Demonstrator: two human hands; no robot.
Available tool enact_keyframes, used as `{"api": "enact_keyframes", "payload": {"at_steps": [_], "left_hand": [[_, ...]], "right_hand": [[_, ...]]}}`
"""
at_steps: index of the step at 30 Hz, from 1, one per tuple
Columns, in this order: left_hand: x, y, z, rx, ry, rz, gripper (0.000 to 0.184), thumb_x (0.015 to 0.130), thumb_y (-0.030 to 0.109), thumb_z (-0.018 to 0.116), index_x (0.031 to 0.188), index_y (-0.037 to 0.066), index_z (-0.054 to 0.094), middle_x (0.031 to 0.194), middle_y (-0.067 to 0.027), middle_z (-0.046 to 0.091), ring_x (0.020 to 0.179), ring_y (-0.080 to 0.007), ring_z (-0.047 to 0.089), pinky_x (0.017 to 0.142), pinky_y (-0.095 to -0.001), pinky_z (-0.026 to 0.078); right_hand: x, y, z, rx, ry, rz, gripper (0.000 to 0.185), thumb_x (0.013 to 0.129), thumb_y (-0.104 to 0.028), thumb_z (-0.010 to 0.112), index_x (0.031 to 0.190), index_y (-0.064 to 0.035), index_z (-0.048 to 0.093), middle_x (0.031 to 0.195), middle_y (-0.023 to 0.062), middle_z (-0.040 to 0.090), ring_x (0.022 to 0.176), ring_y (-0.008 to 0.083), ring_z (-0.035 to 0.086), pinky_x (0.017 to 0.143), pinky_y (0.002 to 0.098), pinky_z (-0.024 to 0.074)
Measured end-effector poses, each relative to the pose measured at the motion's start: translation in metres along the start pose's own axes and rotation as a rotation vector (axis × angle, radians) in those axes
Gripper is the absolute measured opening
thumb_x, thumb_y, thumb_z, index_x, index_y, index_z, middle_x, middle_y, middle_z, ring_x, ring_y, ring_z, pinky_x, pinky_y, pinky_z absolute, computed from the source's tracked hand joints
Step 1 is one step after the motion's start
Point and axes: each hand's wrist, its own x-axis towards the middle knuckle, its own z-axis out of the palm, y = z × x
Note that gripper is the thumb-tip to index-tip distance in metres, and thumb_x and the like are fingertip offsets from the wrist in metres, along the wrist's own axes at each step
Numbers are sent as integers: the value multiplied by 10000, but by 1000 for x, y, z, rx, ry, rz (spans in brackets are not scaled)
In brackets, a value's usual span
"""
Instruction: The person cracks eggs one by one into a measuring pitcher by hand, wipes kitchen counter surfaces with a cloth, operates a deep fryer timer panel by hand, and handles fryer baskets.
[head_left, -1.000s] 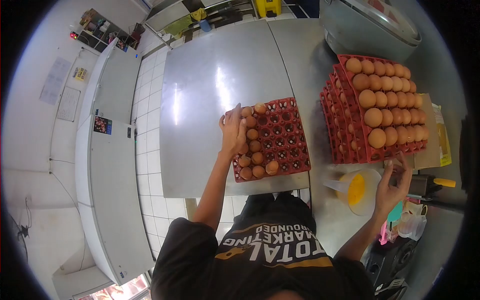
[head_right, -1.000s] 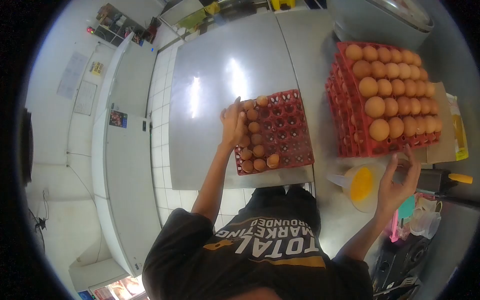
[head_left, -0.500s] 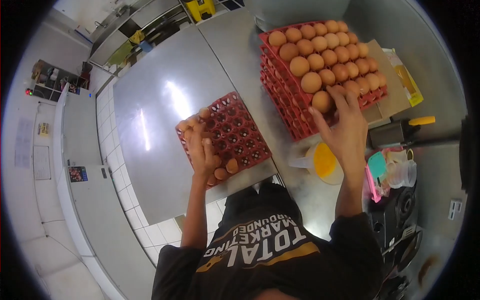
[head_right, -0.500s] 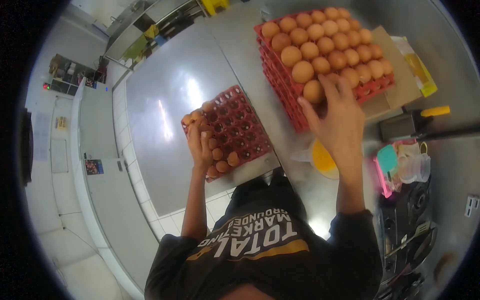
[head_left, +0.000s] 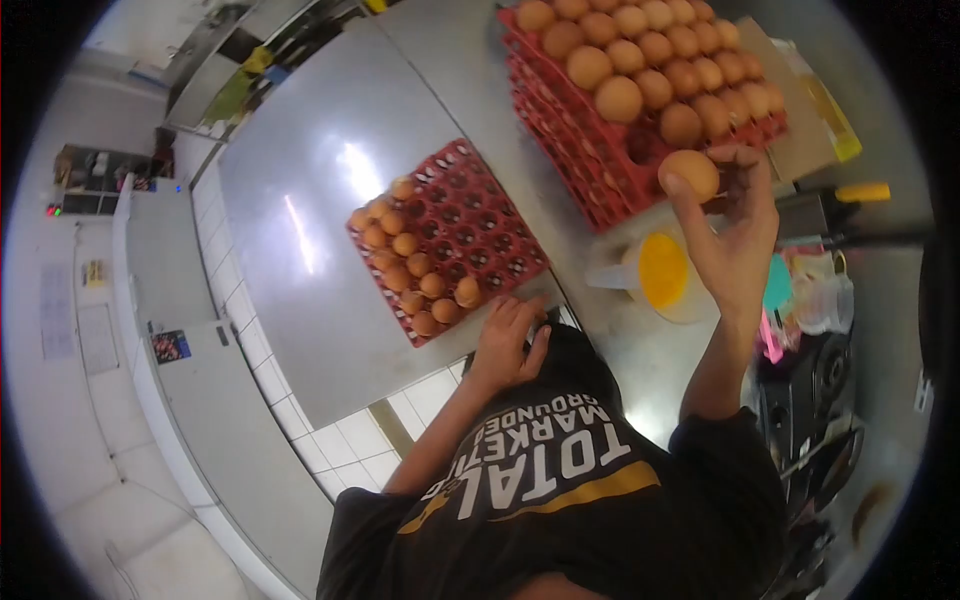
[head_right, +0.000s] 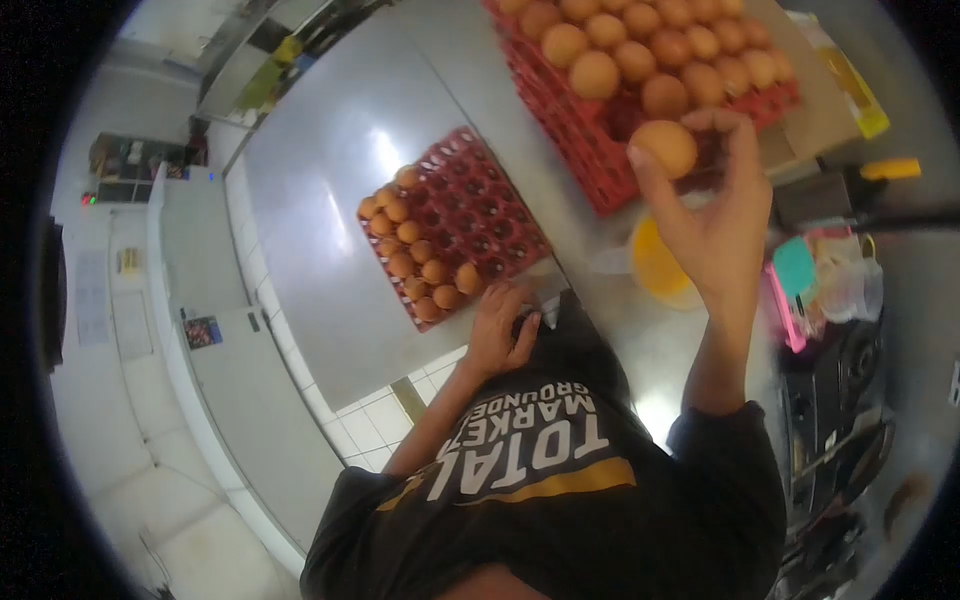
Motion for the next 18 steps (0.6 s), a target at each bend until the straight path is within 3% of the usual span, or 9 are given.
{"api": "enact_keyframes", "payload": {"at_steps": [1,2,4,8,11,14,15,16,18], "left_hand": [[1,1,3,-3,-74,-10,414,921,107,679,1312,-18,627,987,-166,682,954,-388,635,952,-488,495],[2,2,4,2,-144,-21,407,916,104,689,1301,-16,631,968,-163,682,939,-390,641,925,-485,505],[9,8,8,-1,-181,11,399,912,103,696,1289,-13,635,963,-166,680,936,-386,643,905,-483,513],[15,9,28,-7,-274,142,387,898,98,719,1265,0,645,962,-176,682,930,-382,652,878,-481,532],[22,17,39,-60,-279,193,389,869,66,729,1248,17,659,942,-166,666,885,-391,644,841,-494,519],[28,20,45,-62,-336,195,405,859,53,737,1254,16,657,992,-173,692,945,-388,668,870,-485,536],[30,23,50,-95,-356,214,405,859,53,737,1254,16,657,992,-173,692,945,-388,668,870,-485,536],[32,24,54,-78,-325,269,427,848,43,741,1265,13,654,1053,-184,701,984,-389,676,893,-484,544],[37,29,57,-35,-332,330,494,820,11,749,1305,4,653,1268,-220,687,1080,-395,690,953,-482,560]], "right_hand": [[-12,10,-9,221,-3,90,377,1012,-278,784,1273,-26,680,1179,66,694,953,127,675,816,302,568],[-25,19,-20,209,1,106,377,1012,-278,784,1273,-26,680,1179,66,694,953,127,675,816,302,568],[-56,36,-42,464,-78,395,423,1045,-202,735,1419,-23,646,1238,66,690,1011,140,689,854,297,571],[-124,68,-57,716,1,610,478,1075,-146,675,1525,-17,578,1267,102,693,1039,153,697,866,313,583],[-156,72,-60,533,-36,650,441,1057,-105,691,1476,-6,598,1261,109,693,1046,173,708,881,328,591],[-182,80,-47,463,151,556,424,997,-71,762,1394,-5,629,1233,116,708,1025,184,721,896,340,591],[-185,83,-45,203,172,458,425,970,-62,790,1360,-4,632,1227,122,710,1023,191,724,900,343,590],[-187,86,-43,-61,184,363,427,942,-53,818,1326,-2,635,1221,128,712,1021,197,727,904,346,588],[-191,92,-39,-193,222,254,476,908,-74,851,1330,-8,640,1208,150,712,1033,250,730,901,359,584]]}}
